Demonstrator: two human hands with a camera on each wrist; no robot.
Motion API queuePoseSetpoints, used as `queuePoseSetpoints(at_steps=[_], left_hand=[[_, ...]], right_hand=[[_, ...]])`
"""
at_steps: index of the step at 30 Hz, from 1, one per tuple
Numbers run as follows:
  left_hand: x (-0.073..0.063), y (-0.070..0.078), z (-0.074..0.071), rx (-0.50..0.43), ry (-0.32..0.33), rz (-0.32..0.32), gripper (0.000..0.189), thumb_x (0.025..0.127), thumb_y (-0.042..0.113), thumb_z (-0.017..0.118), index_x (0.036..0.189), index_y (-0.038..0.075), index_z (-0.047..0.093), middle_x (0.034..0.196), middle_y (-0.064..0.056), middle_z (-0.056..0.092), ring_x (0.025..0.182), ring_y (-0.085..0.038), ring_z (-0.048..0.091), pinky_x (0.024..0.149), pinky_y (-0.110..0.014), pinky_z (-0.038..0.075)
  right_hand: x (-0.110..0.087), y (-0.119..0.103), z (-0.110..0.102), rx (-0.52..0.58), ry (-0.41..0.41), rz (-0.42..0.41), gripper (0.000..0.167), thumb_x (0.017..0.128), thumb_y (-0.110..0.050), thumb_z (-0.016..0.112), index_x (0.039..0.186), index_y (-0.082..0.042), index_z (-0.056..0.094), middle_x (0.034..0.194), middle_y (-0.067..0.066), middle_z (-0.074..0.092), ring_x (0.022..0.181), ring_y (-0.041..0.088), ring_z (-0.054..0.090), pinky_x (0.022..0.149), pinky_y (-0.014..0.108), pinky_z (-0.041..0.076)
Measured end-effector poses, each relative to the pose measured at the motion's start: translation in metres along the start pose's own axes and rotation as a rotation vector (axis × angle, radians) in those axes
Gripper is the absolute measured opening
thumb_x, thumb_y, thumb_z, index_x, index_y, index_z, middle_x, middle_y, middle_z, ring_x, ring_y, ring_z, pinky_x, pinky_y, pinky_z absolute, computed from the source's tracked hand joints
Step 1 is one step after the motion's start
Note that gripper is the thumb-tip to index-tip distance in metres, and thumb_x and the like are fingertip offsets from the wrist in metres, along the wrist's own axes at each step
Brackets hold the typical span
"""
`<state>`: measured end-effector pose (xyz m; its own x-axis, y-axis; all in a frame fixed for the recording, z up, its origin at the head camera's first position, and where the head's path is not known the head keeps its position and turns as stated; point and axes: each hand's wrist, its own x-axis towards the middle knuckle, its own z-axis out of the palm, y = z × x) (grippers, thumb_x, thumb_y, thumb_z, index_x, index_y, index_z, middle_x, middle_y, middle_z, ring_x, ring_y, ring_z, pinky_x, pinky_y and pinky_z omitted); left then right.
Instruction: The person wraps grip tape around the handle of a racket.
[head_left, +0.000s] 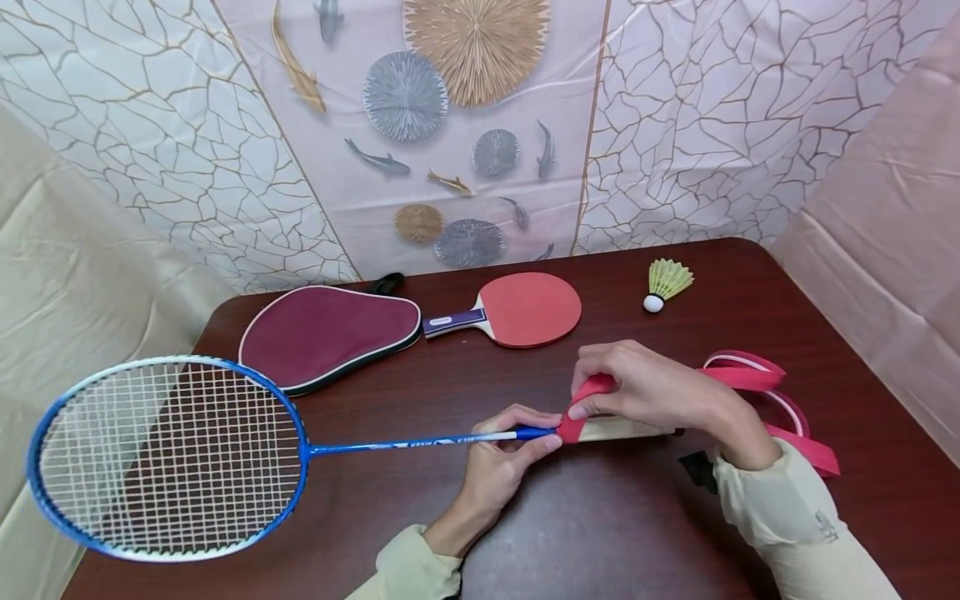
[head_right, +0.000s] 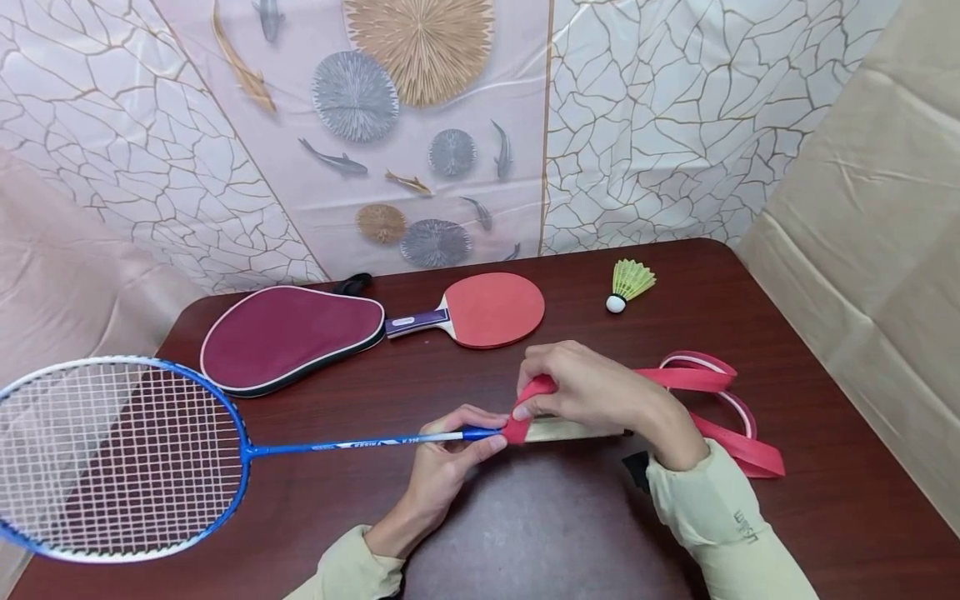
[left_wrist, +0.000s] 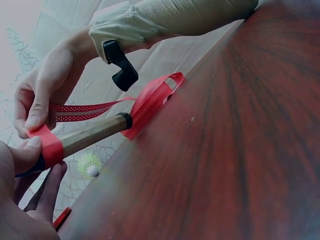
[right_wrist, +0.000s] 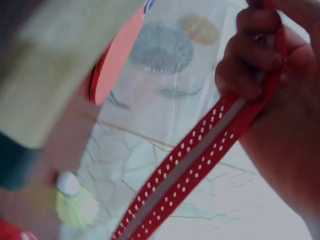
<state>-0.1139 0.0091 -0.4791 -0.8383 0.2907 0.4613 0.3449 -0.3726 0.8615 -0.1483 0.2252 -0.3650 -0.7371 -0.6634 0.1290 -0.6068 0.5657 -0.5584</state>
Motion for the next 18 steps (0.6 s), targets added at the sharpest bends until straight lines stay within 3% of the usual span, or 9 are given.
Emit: queuePoseSetpoints(at_steps=[5, 8, 13, 18], left_hand=[[0.0, 0.0, 0.0, -0.014, -0.024, 0.01, 0.019, 0.084, -0.008, 0.071, 0.102, -0.007, 0.068, 0.101, -0.022, 0.069, 0.099, -0.037, 0.065, 0.086, -0.037, 0.054], [-0.001, -0.001, 0.0, -0.03, -0.027, -0.003, 0.019, 0.084, -0.01, 0.07, 0.103, -0.007, 0.068, 0.102, -0.023, 0.069, 0.1, -0.037, 0.065, 0.086, -0.035, 0.054], [0.0, 0.002, 0.001, 0.016, -0.031, 0.017, 0.018, 0.082, -0.015, 0.069, 0.099, -0.007, 0.069, 0.102, -0.023, 0.068, 0.101, -0.037, 0.064, 0.086, -0.033, 0.054], [0.001, 0.014, 0.005, 0.103, -0.004, 0.01, 0.012, 0.081, -0.014, 0.07, 0.089, -0.005, 0.071, 0.104, -0.025, 0.061, 0.102, -0.039, 0.059, 0.084, -0.028, 0.052]], right_hand=[[0.003, -0.005, 0.007, -0.166, 0.024, 0.037, 0.02, 0.082, -0.03, 0.081, 0.077, -0.028, 0.062, 0.079, -0.016, 0.05, 0.073, 0.003, 0.049, 0.064, 0.024, 0.046], [0.003, -0.006, 0.01, -0.208, 0.028, 0.066, 0.021, 0.08, -0.031, 0.082, 0.075, -0.029, 0.062, 0.078, -0.016, 0.05, 0.074, 0.004, 0.049, 0.064, 0.025, 0.046], [0.005, -0.005, 0.014, -0.21, 0.024, 0.063, 0.023, 0.08, -0.029, 0.082, 0.074, -0.027, 0.06, 0.078, -0.015, 0.049, 0.075, 0.005, 0.048, 0.063, 0.026, 0.046], [0.006, -0.003, 0.017, -0.148, 0.0, 0.037, 0.021, 0.082, -0.022, 0.081, 0.077, -0.024, 0.06, 0.078, -0.014, 0.051, 0.076, 0.007, 0.049, 0.065, 0.026, 0.045]])
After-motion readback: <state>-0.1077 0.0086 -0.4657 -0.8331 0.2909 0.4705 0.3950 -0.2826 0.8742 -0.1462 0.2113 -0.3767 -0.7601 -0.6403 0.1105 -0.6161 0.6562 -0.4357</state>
